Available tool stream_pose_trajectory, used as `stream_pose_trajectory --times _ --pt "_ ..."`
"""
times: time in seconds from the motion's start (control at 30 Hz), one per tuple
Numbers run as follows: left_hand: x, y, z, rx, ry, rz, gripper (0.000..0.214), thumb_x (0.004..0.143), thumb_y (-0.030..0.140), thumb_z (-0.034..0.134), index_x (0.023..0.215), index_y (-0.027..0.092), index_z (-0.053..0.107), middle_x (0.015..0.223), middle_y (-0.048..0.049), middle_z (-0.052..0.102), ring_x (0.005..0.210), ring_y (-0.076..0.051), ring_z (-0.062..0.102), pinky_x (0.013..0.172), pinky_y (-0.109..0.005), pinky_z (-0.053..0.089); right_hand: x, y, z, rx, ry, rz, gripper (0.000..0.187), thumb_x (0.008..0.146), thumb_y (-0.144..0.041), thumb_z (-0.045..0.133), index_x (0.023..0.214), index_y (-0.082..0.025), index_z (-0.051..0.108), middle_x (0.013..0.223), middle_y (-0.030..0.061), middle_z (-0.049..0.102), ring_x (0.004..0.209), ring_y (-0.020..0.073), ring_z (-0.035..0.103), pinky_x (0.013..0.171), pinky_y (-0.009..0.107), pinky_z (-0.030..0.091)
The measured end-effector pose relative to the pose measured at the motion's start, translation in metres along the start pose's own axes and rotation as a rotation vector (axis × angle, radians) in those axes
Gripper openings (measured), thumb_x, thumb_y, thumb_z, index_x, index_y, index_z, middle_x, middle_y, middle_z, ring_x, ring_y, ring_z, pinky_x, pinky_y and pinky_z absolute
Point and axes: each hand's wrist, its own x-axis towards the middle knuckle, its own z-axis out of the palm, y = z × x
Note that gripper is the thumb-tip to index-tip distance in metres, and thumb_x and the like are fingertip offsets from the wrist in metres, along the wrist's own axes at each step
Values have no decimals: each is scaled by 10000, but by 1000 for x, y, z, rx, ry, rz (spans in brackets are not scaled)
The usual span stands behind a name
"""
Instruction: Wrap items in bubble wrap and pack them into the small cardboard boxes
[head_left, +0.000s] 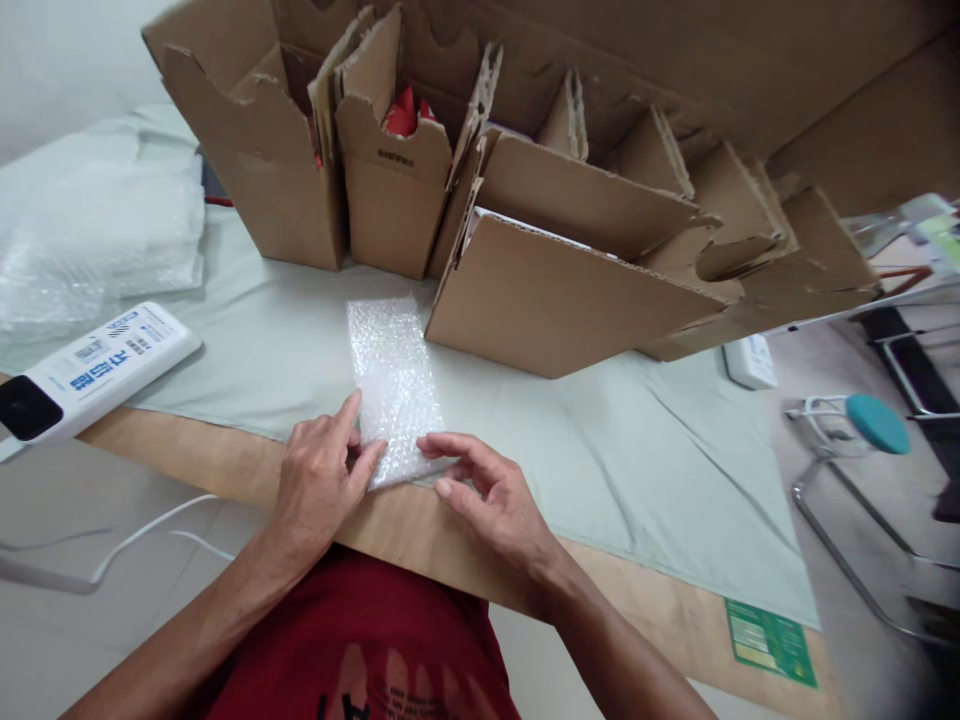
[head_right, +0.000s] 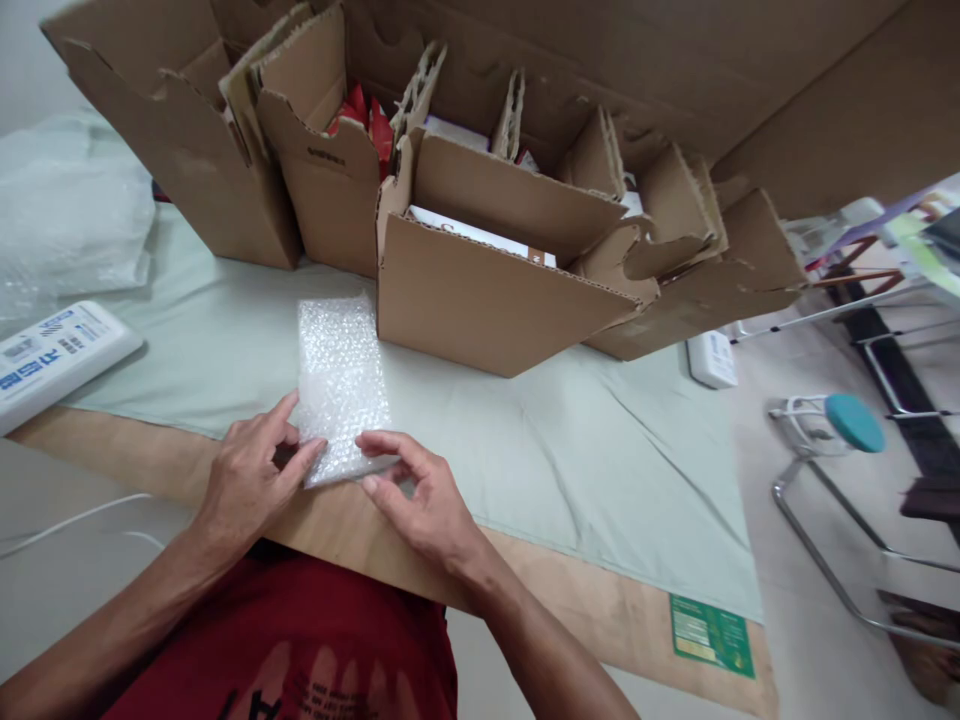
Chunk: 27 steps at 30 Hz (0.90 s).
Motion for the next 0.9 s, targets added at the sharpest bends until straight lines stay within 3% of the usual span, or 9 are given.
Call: stream_pose_trajectory --times 0.13,0.27,0.4,0.5,0.6,0.73,0.9 --pt "1 -1 1 20 15 53 458 1011 313 537 1443 180 461 740 0 669 731 -221 648 791 -382 495 -3 5 -1 -484 33 -304 372 928 -181 628 1276 -307 656 1323 58 689 1236 262 612 1028 489 500" --pt "3 -3 2 107 1 66 492 995 311 564 1429 99 471 734 -18 661 711 -239 643 770 -403 503 8 22 -3 -893 -71 -471 391 939 -158 581 1320 -234 624 1422 106 643 1347 305 536 1010 504 479" --pt "0 1 -11 134 73 94 610 952 394 632 1448 89 450 1060 -165 699 953 -321 674 845 -467 524 19 29 -5 -1057 -67 -576 298 997 -140 498 1249 -188 649 1382 112 677 1307 290 571 945 451 472" --pt "-7 5 -25 32 16 271 561 914 370 687 1401 160 506 1333 -203 629 1251 -377 586 1045 -545 461 21 23 -5 -1060 -64 -621 286 996 -118 484 1205 -197 661 1319 98 717 1222 270 622 907 427 463" --pt "-15 6 -30 -65 -95 361 335 916 190 654 1247 198 605 1279 -139 683 1289 -345 577 1089 -534 435 21 11 -6 -975 -98 -608 271 1011 -122 469 1171 -199 672 1165 83 773 1082 228 681 886 394 470" --pt "-20 3 -26 -220 -47 266 265 912 49 579 1131 182 644 1048 -74 750 1085 -239 679 991 -410 501 20 4 -9 -781 -100 -515 233 1024 -273 551 1212 -200 668 1102 77 788 999 216 714 909 393 502" --pt "-16 3 -28 -311 -53 33 154 956 199 611 1087 158 678 967 -57 738 897 -179 699 830 -299 539 23 12 -11 -538 -48 -282 299 967 -283 630 1262 -245 665 1161 60 772 985 203 719 865 357 548"
